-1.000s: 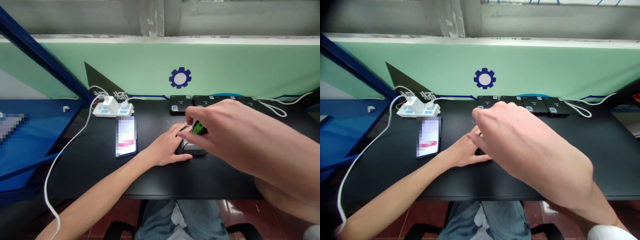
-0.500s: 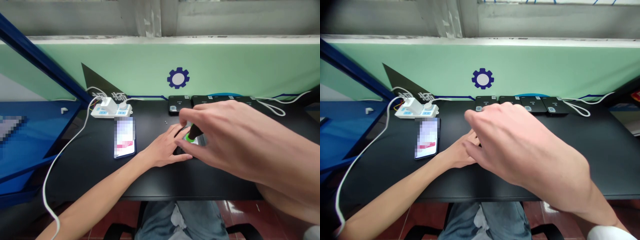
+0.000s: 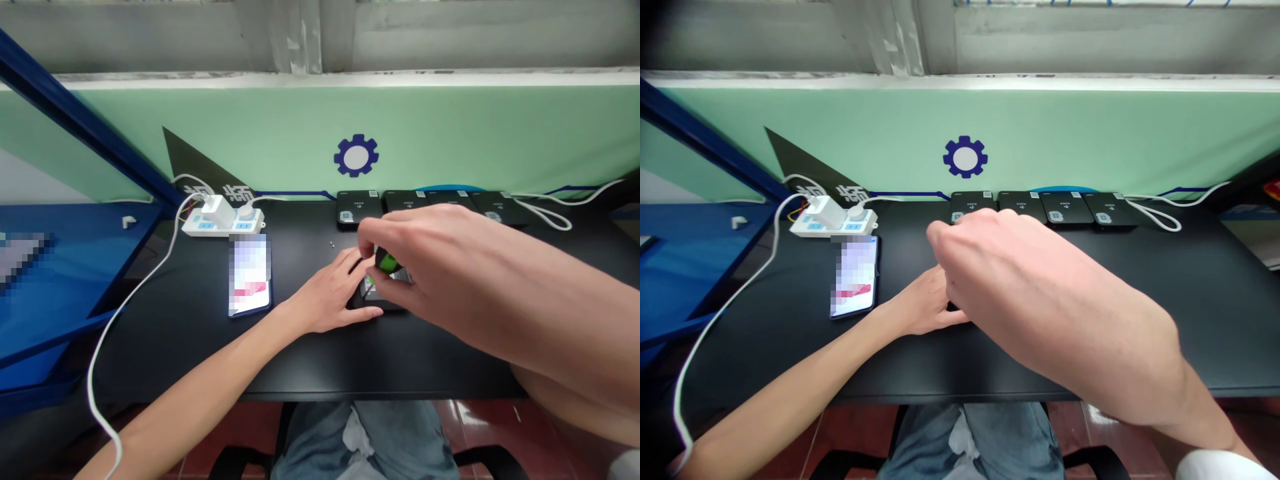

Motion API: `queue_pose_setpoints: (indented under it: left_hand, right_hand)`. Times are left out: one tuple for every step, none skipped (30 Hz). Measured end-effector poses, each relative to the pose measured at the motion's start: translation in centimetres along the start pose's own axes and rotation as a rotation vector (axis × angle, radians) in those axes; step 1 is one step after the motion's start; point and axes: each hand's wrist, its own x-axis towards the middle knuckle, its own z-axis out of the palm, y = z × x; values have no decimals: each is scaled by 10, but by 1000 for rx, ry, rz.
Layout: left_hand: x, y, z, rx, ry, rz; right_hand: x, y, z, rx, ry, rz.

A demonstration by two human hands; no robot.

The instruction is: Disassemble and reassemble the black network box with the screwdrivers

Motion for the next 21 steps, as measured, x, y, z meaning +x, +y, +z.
queue_pose_setpoints:
  left_hand:
    - [0,0,0,-2,1,-2]
    - [0,0,0,-4,3,-5]
    - [0,0,0,-5,6,-7]
    - [-1,0,1,-5,9,-7]
    - [-1,-1,1,-3,11,-6]
    - [-2,-1,1,-1,10,-4]
    - [-2,-1,1,0,7,-1]
    - [-3,-2,1,-1,1,0]
    - [-3,-2,1,-4,-5,-3]
    - [-3,-1,0,-8,-8,-7]
    - [-3,0,0,-12,-4,-12]
    - [-3,1,-1,-15,9,-13]
    - [-2,2,-2,-16,34,-10]
    - [-1,4,-2,-11,70,-2]
    - [-1,5,-3,1,116,9]
    - [0,6,-4,18,167,22]
    - [0,8,-5,37,222,32]
    - [1,8,-5,54,275,39]
    - [1,9,-5,64,323,43]
    - [1,9,-5,69,364,46]
    - [1,9,-5,71,399,47]
  right_hand:
    - [-1,0,-3,6,-18,-25]
    - [-2,0,-6,5,-33,-46]
    - [-3,-1,-7,0,-36,-59]
    - [-4,0,-8,-3,-24,-64]
    - [-4,0,-8,-9,4,-57]
    - [-4,2,-7,-13,35,-46]
    - [-4,4,-6,-19,56,-38]
    - [-4,7,-4,-26,69,-30]
    - [-3,11,-4,-39,78,-18]
    - [-2,15,-3,-54,81,-6]
    - [-2,19,-4,-72,80,9]
    - [-2,24,-6,-88,73,25]
    - [-2,28,-9,-110,73,44]
    - [-3,32,-12,-134,80,59]
    - [-3,36,-16,-158,89,73]
    - [-4,39,-19,-180,105,79]
    - [-5,42,-21,-199,128,88]
    - [-5,43,-23,-209,145,94]
    - [-5,44,-24,-216,163,99]
    - [-5,45,-25,-219,172,106]
    - [-4,44,-25,-225,184,119]
